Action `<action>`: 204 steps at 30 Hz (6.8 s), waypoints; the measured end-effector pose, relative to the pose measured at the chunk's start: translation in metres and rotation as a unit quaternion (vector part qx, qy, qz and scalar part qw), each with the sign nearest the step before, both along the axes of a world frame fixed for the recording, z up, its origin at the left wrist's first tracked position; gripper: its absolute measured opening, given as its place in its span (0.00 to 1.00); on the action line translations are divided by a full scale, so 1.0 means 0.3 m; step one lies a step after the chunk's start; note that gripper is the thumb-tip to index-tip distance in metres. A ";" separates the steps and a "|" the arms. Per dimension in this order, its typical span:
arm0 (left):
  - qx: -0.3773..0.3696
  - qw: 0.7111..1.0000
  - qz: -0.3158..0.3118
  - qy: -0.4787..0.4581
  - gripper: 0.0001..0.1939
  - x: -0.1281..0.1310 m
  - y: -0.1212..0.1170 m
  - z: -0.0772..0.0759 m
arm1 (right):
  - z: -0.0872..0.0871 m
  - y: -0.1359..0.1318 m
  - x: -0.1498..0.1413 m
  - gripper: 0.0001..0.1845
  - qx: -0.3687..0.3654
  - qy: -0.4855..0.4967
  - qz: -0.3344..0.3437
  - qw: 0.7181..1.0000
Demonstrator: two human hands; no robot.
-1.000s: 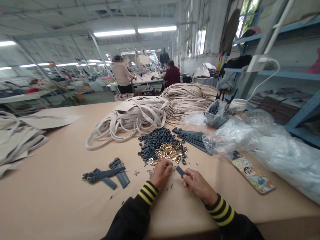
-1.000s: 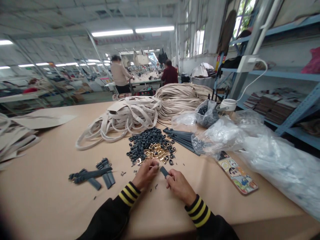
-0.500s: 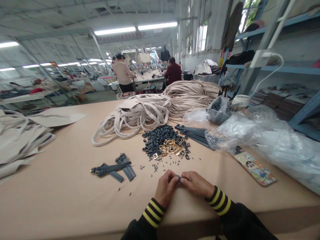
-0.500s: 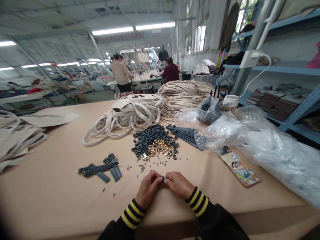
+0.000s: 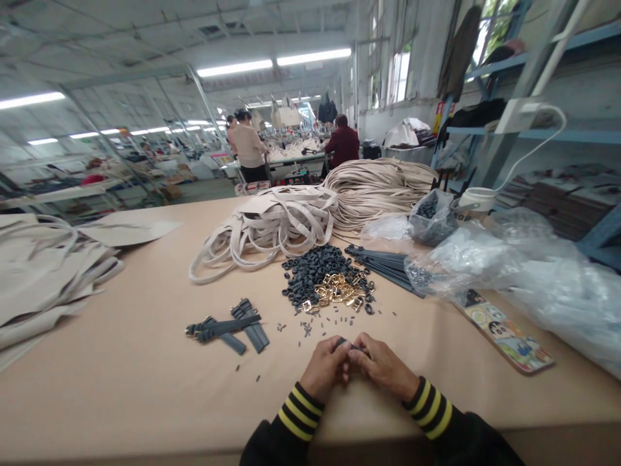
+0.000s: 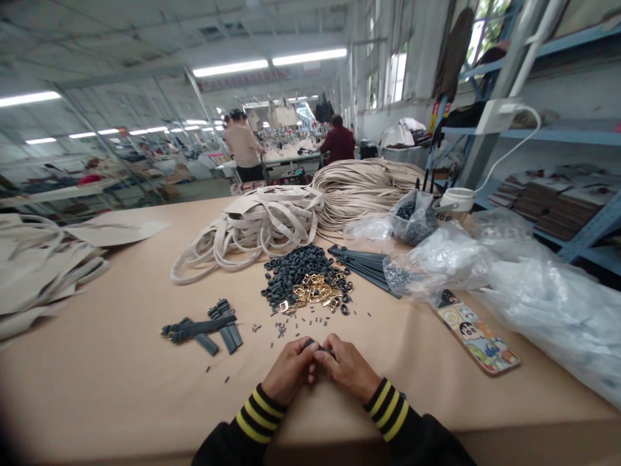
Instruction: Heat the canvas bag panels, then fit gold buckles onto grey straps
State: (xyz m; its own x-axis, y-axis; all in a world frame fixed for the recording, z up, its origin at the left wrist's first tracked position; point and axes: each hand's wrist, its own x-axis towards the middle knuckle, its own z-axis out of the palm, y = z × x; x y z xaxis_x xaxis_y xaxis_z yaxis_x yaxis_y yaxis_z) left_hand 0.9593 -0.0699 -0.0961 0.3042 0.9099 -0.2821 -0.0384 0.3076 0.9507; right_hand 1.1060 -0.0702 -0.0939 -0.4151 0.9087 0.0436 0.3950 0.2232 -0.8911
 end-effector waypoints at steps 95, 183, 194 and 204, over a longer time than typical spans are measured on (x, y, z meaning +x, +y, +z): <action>-0.072 0.986 0.066 -0.132 0.19 -0.014 -0.086 0.104 | 0.080 -0.076 -0.033 0.07 -0.101 0.194 -0.031 0.975; 0.080 0.993 0.092 0.000 0.16 -0.031 -0.139 0.039 | 0.074 -0.075 -0.028 0.05 -0.011 0.044 -0.026 0.999; -0.053 0.988 -0.028 -0.143 0.17 -0.058 -0.149 0.014 | 0.046 -0.083 -0.011 0.07 -0.025 0.012 0.019 0.999; -0.064 0.982 0.001 -0.176 0.19 -0.080 -0.146 0.036 | 0.096 -0.087 0.021 0.05 -0.185 0.049 0.126 0.973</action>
